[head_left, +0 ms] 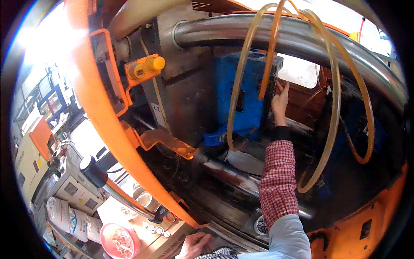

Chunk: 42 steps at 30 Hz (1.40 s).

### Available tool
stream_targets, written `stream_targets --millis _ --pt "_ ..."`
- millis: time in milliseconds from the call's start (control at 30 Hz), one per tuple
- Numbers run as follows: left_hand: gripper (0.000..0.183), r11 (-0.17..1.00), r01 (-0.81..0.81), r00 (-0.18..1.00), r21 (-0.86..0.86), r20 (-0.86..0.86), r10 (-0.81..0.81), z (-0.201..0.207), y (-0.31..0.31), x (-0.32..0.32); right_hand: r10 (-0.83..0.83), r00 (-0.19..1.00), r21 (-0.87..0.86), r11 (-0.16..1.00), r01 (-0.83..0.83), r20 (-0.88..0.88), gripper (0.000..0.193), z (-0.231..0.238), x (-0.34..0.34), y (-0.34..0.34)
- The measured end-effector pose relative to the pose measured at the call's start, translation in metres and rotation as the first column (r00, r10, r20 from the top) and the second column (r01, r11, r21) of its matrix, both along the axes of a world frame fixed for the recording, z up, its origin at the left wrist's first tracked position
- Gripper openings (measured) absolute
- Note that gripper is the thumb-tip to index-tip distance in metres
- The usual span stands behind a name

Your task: The person repeatedly picks small white plastic components from a pink bowl, opens an orange injection molding machine, and places the parts into the machine's interior. The person then closes the machine door and repeats the cycle.

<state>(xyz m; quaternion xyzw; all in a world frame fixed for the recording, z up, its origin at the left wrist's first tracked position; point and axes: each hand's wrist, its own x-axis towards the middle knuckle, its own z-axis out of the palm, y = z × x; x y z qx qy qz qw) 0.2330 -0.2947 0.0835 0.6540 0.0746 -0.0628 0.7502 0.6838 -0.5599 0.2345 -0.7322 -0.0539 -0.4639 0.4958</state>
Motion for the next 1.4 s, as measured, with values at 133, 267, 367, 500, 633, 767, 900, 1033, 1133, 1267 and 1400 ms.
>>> stream_targets --millis 133,267,367,500,633,767,900,1033,1133,1267,1400 --pt "0.018 0.968 -0.068 0.977 0.240 0.210 0.016 0.015 0.008 -0.012 0.036 0.999 0.105 0.994 -0.033 -0.030 0.070 0.005 -0.001 0.005" --pt "0.014 0.629 -0.565 0.585 0.535 0.797 -0.152 0.037 0.042 -0.029 0.014 0.999 0.041 0.999 -0.017 0.053 0.069 0.004 -0.012 0.009" --pt "0.062 0.428 -0.862 0.320 0.271 0.946 0.046 0.050 0.072 -0.013 0.007 0.999 0.092 0.996 -0.010 0.037 0.066 0.002 -0.053 0.023" --pt "0.029 0.900 -0.389 0.762 0.196 0.617 0.195 0.061 0.105 0.034 0.059 0.976 -0.005 0.998 -0.059 0.209 0.026 -0.029 -0.173 0.066" --pt "0.010 0.934 -0.354 0.733 0.036 0.631 0.254 0.063 0.102 0.043 0.096 0.995 -0.280 0.956 -0.087 0.018 0.023 -0.129 -0.356 0.097" --pt "0.011 0.964 -0.263 0.745 0.036 0.643 0.179 0.063 0.094 0.037 0.143 0.938 -0.344 0.904 -0.254 -0.315 0.034 -0.223 -0.485 0.100" --pt "0.008 0.990 -0.105 0.800 0.091 0.599 0.030 0.048 0.072 0.016 0.038 0.871 -0.309 0.927 -0.214 -0.489 0.030 -0.278 -0.557 0.100" --pt "0.009 0.867 -0.088 0.597 0.490 0.723 -0.348 0.052 0.038 -0.011 0.086 0.822 -0.467 0.788 -0.402 -0.563 0.023 -0.297 -0.558 0.112" --pt "0.014 0.901 0.244 0.580 0.359 0.690 -0.432 0.064 0.005 -0.029 0.148 0.798 -0.519 0.688 -0.507 -0.584 0.022 -0.298 -0.533 0.138" --pt "0.032 0.921 0.272 0.534 0.278 0.753 -0.385 0.062 -0.060 -0.065 0.238 0.762 -0.534 0.589 -0.606 -0.602 0.022 -0.296 -0.523 0.163" --pt "0.035 0.887 0.258 0.428 0.382 0.778 -0.460 0.057 -0.121 -0.076 0.288 0.715 -0.515 0.532 -0.672 -0.637 0.021 -0.298 -0.523 0.164"
